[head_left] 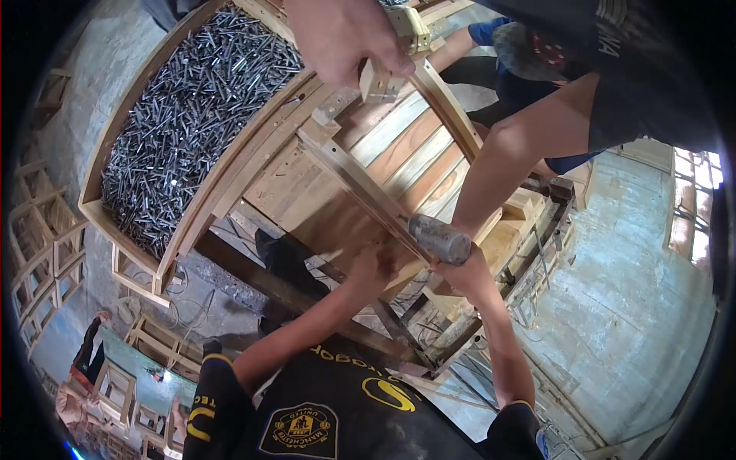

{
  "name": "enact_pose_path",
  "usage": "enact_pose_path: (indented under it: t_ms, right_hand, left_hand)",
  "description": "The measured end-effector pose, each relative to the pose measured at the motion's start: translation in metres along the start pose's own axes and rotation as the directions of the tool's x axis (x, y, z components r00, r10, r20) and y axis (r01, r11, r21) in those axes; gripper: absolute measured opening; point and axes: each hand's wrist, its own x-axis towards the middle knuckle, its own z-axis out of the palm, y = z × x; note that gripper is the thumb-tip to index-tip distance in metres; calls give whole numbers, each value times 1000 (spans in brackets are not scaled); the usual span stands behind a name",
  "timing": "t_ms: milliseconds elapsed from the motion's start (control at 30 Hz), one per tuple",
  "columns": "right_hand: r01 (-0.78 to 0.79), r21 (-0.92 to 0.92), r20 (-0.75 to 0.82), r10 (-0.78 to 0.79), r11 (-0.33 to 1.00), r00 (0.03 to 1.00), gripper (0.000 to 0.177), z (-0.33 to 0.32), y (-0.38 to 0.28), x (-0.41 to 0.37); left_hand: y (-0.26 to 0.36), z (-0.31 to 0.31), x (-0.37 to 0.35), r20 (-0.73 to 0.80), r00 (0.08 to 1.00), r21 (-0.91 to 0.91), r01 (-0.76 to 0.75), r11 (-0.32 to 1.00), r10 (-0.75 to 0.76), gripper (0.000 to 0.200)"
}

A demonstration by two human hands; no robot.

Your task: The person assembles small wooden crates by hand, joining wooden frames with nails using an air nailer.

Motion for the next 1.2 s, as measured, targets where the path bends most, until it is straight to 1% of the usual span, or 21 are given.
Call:
enact_pose_path:
  t_ms: [33,67,133,200,233,267,333,367,433,467,500,533,600,633,733,833,933,1033,1133,1200]
  right_hand:
    - [94,27,-28,-93,995,995,34,3,8,5]
    - [189,55,-62,-186,980,981,34,6,13,8]
    - [175,72,-6,-175,982,985,32,9,14,14]
    - [157,57,36,-159,986,987,31,9,11,9]
    - [150,35,49,-152,988,987,30,8,6,5]
    - [150,13,61,-150,989,987,30,6,-4,2]
    - [51,127,37,-56,991,998,30,2,-32,-23]
    - [-5,180,37,-2,984,999,30,2,-43,-38]
    - [86,359,73,-120,929,990,31,3,-61,-57]
    - [124,447,83,-179,886,980,31,5,-66,-62]
    - [160,479,124,-247,863,961,32,6,-64,-61]
    - [172,472,137,-265,865,954,32,8,-71,-61]
    - [189,455,161,-288,870,944,33,10,-86,-64]
    - [233,447,55,-287,864,956,34,18,-77,-61]
    - [170,533,98,-260,829,961,33,19,-101,-60]
    - [155,527,124,-256,836,959,32,19,-123,-59]
    - [222,335,98,-268,916,958,50,24,-115,-49]
    - [102,417,80,-148,903,986,31,26,-131,-43]
    - [184,354,-66,-172,917,983,28,40,-129,-24]
    - [219,277,-24,-221,936,975,27,39,-134,-13]
  left_hand:
    - [-2,-14,-14,-56,998,-29,-23,999,21,16]
    - [-3,-29,-25,-119,991,9,-61,998,61,16]
    - [-2,-57,-37,-226,963,100,-127,987,147,17]
    - [-1,-110,-16,-6,976,344,-202,917,217,17]
    - [4,-115,-17,111,967,451,-255,856,229,16]
    - [7,-116,-17,116,954,484,-298,823,278,16]
    - [24,-76,-41,127,915,532,-389,752,383,17]
    - [33,-60,-48,149,899,562,-420,712,412,18]
    - [59,-30,-60,192,870,635,-462,619,453,20]
    - [71,-16,-66,232,872,602,-476,641,430,20]
    - [84,-2,-72,273,871,566,-489,663,409,21]
    - [97,10,-76,317,866,531,-499,685,386,22]
    - [121,24,-81,385,846,499,-528,687,370,22]
    - [130,29,-81,419,833,481,-542,689,362,23]
    - [152,34,-81,407,877,408,-425,808,255,26]
    - [160,33,-69,464,872,341,-341,876,159,29]
    - [168,36,-51,477,878,347,-169,922,-19,32]
    - [165,42,-38,547,837,207,-110,972,-22,32]
    - [157,51,-26,369,928,103,-87,991,43,31]
    - [159,51,-20,348,936,98,-95,991,55,32]
